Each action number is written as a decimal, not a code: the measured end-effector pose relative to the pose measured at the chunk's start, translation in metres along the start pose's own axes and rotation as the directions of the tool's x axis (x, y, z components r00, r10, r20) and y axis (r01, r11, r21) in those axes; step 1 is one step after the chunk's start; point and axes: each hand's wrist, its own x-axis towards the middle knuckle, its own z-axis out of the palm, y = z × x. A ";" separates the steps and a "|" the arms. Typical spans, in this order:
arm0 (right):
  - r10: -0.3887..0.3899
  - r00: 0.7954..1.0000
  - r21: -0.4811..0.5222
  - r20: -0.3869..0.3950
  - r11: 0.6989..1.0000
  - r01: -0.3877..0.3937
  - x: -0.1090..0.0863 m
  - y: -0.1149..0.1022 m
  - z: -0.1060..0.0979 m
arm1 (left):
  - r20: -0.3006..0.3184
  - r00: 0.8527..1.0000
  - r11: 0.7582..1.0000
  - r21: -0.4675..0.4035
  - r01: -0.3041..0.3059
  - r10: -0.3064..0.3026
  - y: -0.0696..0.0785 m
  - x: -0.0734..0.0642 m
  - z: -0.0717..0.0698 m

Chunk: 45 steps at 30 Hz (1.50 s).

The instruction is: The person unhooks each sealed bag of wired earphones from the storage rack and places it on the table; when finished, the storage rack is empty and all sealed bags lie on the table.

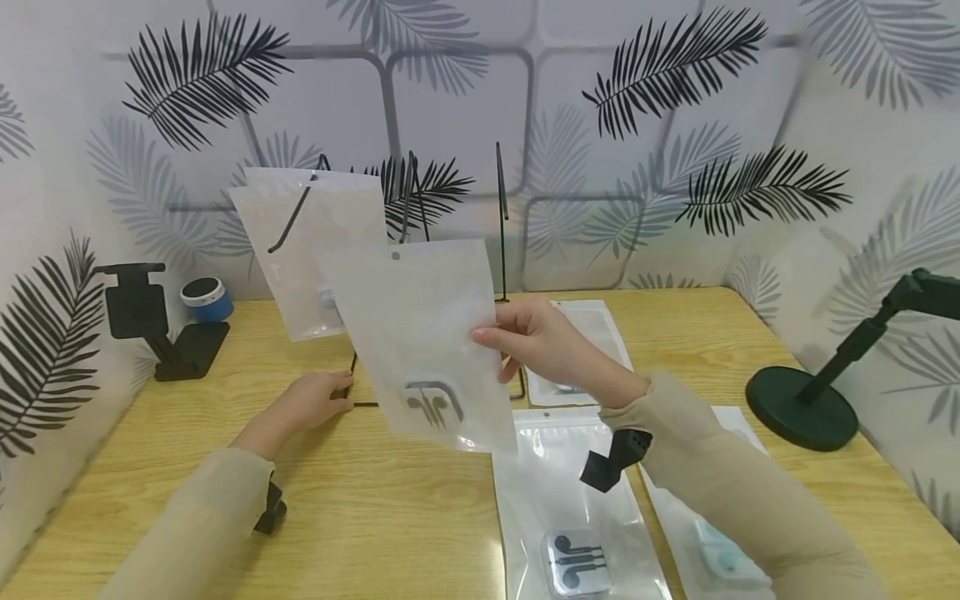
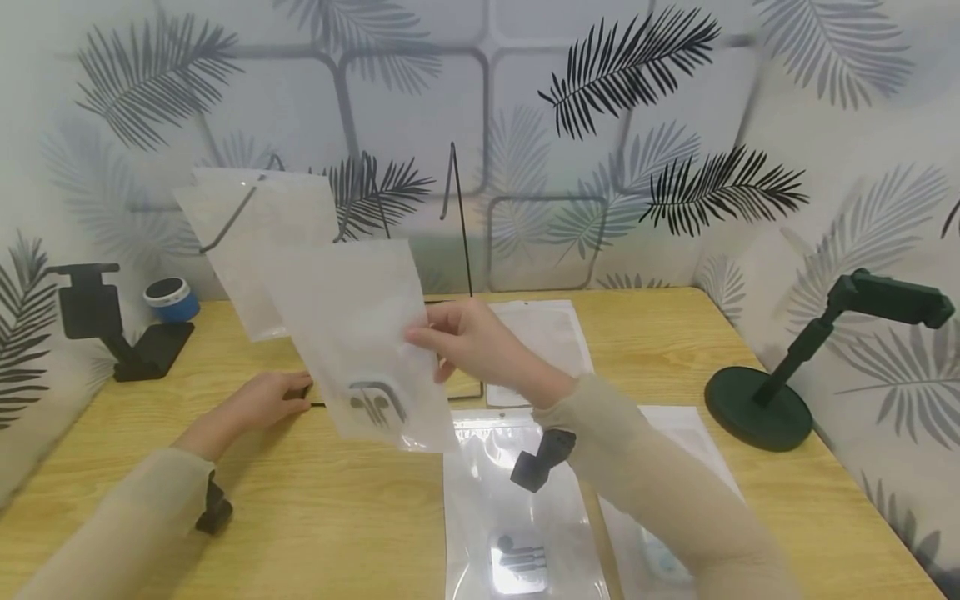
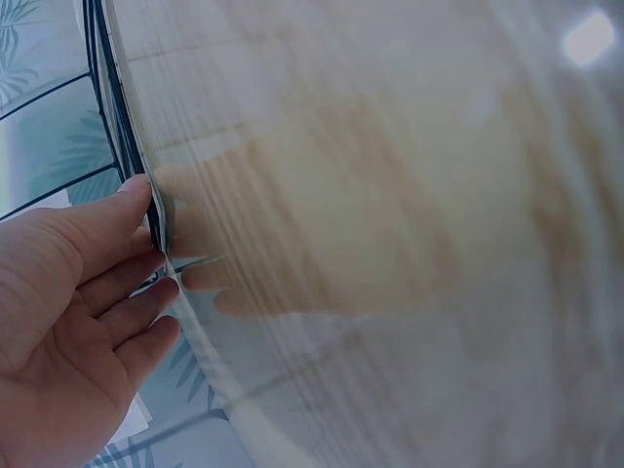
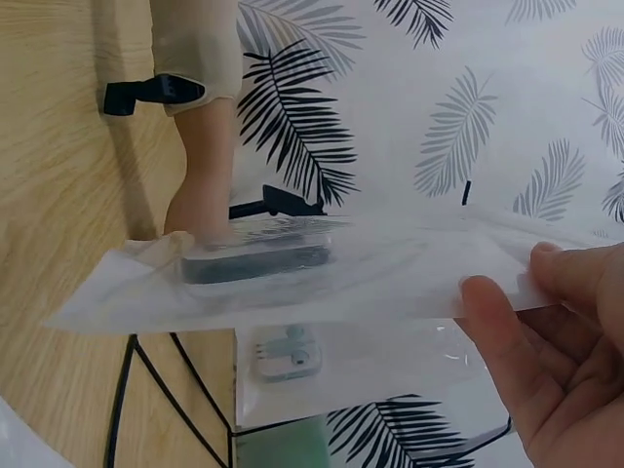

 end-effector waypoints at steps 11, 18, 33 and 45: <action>0.061 0.994 0.117 0.092 0.991 -0.072 -0.028 0.006 0.020 | -0.004 1.000 1.000 -0.009 0.003 -0.003 0.001 0.000 0.000; 0.136 0.984 0.202 0.114 0.967 -0.157 -0.045 0.011 0.032 | 0.001 1.000 1.000 0.003 -0.004 0.004 0.001 0.001 0.000; 0.322 0.926 0.397 0.195 0.838 -0.375 -0.059 0.039 0.061 | -0.066 0.997 1.000 -0.006 -0.030 0.030 -0.003 0.003 0.004; 0.481 0.847 0.392 0.226 0.751 -0.531 -0.059 0.069 0.071 | 0.002 1.000 1.000 0.002 0.011 -0.011 0.001 0.000 0.000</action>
